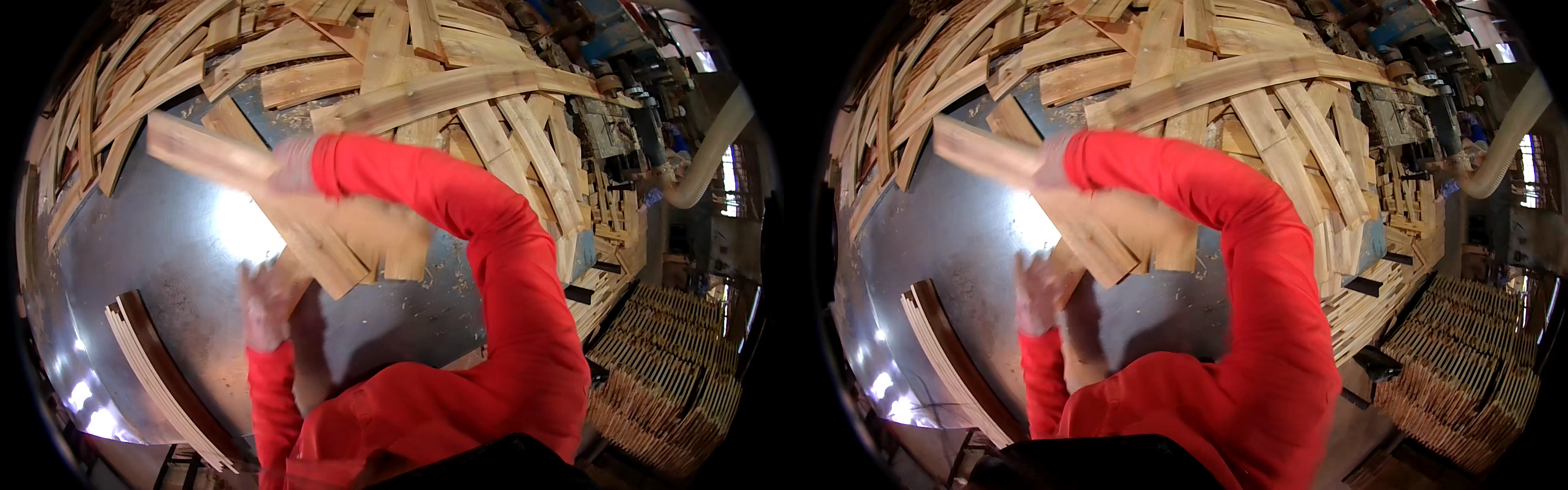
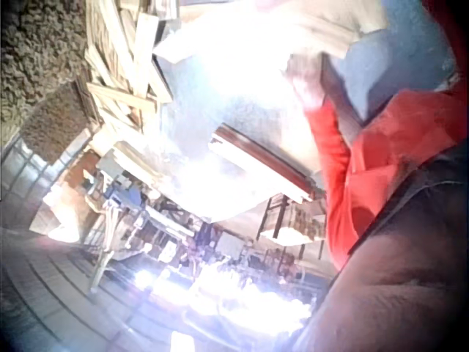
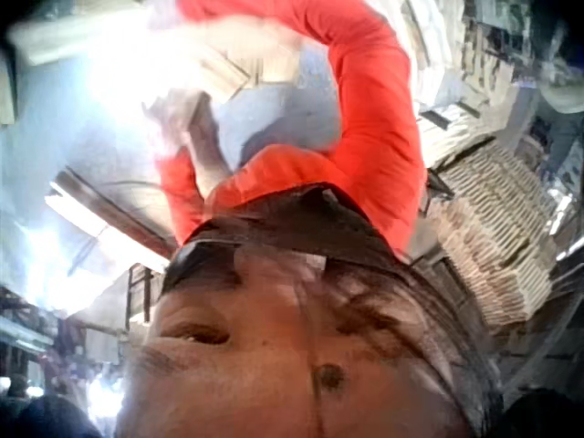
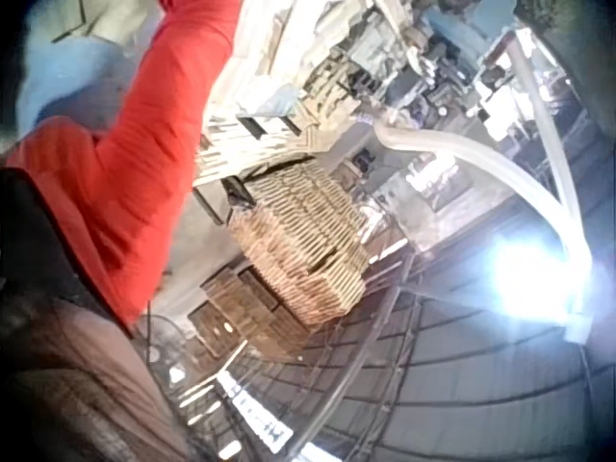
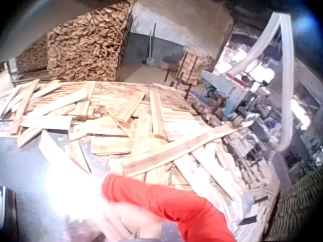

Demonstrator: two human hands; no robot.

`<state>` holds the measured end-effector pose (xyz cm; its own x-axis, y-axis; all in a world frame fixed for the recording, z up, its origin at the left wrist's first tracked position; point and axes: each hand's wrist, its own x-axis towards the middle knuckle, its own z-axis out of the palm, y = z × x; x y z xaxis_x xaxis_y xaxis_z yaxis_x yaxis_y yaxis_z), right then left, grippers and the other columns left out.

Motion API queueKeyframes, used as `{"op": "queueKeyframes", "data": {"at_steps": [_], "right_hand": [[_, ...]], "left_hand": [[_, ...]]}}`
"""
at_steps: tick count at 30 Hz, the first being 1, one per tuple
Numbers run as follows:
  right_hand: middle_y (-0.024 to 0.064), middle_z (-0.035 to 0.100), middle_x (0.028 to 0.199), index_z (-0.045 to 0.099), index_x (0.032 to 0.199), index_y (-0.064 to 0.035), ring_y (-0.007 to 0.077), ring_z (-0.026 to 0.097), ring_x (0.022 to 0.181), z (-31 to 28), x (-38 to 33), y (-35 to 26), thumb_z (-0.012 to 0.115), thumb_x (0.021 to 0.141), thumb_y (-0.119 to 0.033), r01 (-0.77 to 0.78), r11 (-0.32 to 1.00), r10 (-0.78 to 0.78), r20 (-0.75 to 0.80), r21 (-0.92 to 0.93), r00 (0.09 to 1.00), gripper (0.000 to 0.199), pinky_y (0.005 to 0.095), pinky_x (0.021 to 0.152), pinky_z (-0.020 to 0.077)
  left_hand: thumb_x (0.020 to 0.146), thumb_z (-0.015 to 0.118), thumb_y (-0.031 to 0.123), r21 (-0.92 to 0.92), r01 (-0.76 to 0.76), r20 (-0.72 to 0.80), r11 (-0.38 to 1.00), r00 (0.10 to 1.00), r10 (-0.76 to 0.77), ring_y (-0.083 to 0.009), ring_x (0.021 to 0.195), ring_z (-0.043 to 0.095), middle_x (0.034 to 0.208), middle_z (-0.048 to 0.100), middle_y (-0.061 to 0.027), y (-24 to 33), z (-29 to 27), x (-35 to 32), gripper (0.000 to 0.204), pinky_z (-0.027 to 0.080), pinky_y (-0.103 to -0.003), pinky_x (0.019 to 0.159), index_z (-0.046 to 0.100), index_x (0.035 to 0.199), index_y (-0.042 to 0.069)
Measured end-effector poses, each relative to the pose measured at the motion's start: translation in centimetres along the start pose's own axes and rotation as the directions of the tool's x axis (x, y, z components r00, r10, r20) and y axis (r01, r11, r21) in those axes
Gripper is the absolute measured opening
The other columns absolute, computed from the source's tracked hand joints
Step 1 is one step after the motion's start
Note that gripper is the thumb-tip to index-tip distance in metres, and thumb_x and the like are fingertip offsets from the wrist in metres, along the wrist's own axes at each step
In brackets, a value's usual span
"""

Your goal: The person sorts wooden planks on a metal table, picking them up one by one and stacking them into a neat pile. The person wears gloves and a red hoodie while organizing the wood pieces.

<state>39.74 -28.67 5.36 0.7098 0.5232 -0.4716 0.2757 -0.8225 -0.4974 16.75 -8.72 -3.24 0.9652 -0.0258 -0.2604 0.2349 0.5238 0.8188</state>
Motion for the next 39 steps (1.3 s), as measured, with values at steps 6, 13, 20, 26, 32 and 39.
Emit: {"op": "queueKeyframes", "data": {"at_steps": [6, 13, 20, 26, 32, 39], "right_hand": [[0.0199, 0.041, 0.143, 0.041, 0.140, -0.0088, 0.0362, 0.038, 0.133, -6.3, -8.4, 12.5, 0.089, 0.051, -0.042, 0.020, 0.802, -0.211, -0.252, -0.596, 0.944, 0.107, 0.0487, 0.110, 0.0306], [0.0186, 0.051, 0.134, 0.043, 0.140, -0.0120, 0.0356, 0.047, 0.126, -5.9, -6.8, 22.1, 0.079, 0.071, -0.026, -0.254, 0.776, 0.216, -0.135, -0.577, 0.967, 0.079, 0.0427, 0.108, 0.0358], [0.0222, 0.055, 0.129, 0.043, 0.140, -0.0037, 0.0346, 0.049, 0.125, 4.6, -8.6, 6.4, 0.074, 0.070, -0.049, -0.171, 0.922, 0.187, -0.015, 0.347, 0.982, 0.088, 0.0396, 0.104, 0.0402], [0.0237, 0.049, 0.138, 0.041, 0.142, -0.0066, 0.0329, 0.045, 0.131, 17.7, -5.3, -8.4, 0.050, 0.090, -0.053, -0.138, 0.989, 0.120, -0.232, -0.061, 0.965, 0.070, 0.0430, 0.110, 0.0342], [0.0249, 0.057, 0.126, 0.028, 0.145, -0.0024, 0.0343, 0.059, 0.114, 14.3, 0.5, -8.9, 0.076, 0.075, -0.045, -0.587, 0.786, 0.618, -0.291, 0.194, 0.731, 0.095, 0.0385, 0.097, 0.0475], [0.0171, 0.068, 0.104, 0.065, 0.111, -0.0058, 0.0270, 0.063, 0.103, 18.7, -3.0, -17.7, 0.052, 0.084, -0.019, 0.204, 0.869, -0.081, 0.278, -0.451, 0.957, 0.033, 0.0407, 0.093, 0.0488]], "left_hand": [[0.085, 0.059, 0.022, 0.020, 0.130, -0.047, 0.991, 0.991, -0.129, -0.0213, 0.096, 0.062, 0.109, 0.063, -0.0096, 0.6, 8.1, 2.7, 0.047, 0.051, -0.032, 0.087, 0.053, 0.124, -0.003], [0.084, 0.061, 0.013, 0.289, 0.060, -0.328, 0.955, 0.944, 0.040, -0.0145, 0.081, 0.062, 0.093, 0.066, -0.0067, 5.7, 0.1, 1.7, 0.030, 0.049, -0.027, 0.076, 0.062, 0.110, -0.002], [0.086, 0.064, 0.011, 0.254, 0.113, -0.511, 0.961, 0.859, 0.034, -0.0146, 0.085, 0.063, 0.097, 0.067, -0.0060, 1.3, -4.0, -3.3, 0.037, 0.051, -0.028, 0.080, 0.059, 0.121, -0.001], [0.085, 0.070, 0.017, 0.029, 0.237, -0.489, 0.971, 0.851, -0.193, -0.0170, 0.091, 0.061, 0.098, 0.067, -0.0067, -1.1, -5.0, -4.0, 0.038, 0.048, -0.031, 0.084, 0.059, 0.117, -0.001], [0.081, 0.073, 0.026, 0.408, 0.320, -0.424, 0.855, 0.896, -0.133, -0.0209, 0.090, 0.061, 0.101, 0.066, -0.0120, 1.9, -10.6, -6.8, 0.051, 0.047, -0.034, 0.085, 0.056, 0.119, -0.003], [0.076, 0.073, 0.035, 0.759, 0.412, -0.528, 0.505, 0.843, 0.106, -0.0287, 0.099, 0.064, 0.105, 0.066, -0.0181, 3.5, -13.5, -7.5, 0.066, 0.049, -0.037, 0.086, 0.050, 0.127, -0.001]]}}
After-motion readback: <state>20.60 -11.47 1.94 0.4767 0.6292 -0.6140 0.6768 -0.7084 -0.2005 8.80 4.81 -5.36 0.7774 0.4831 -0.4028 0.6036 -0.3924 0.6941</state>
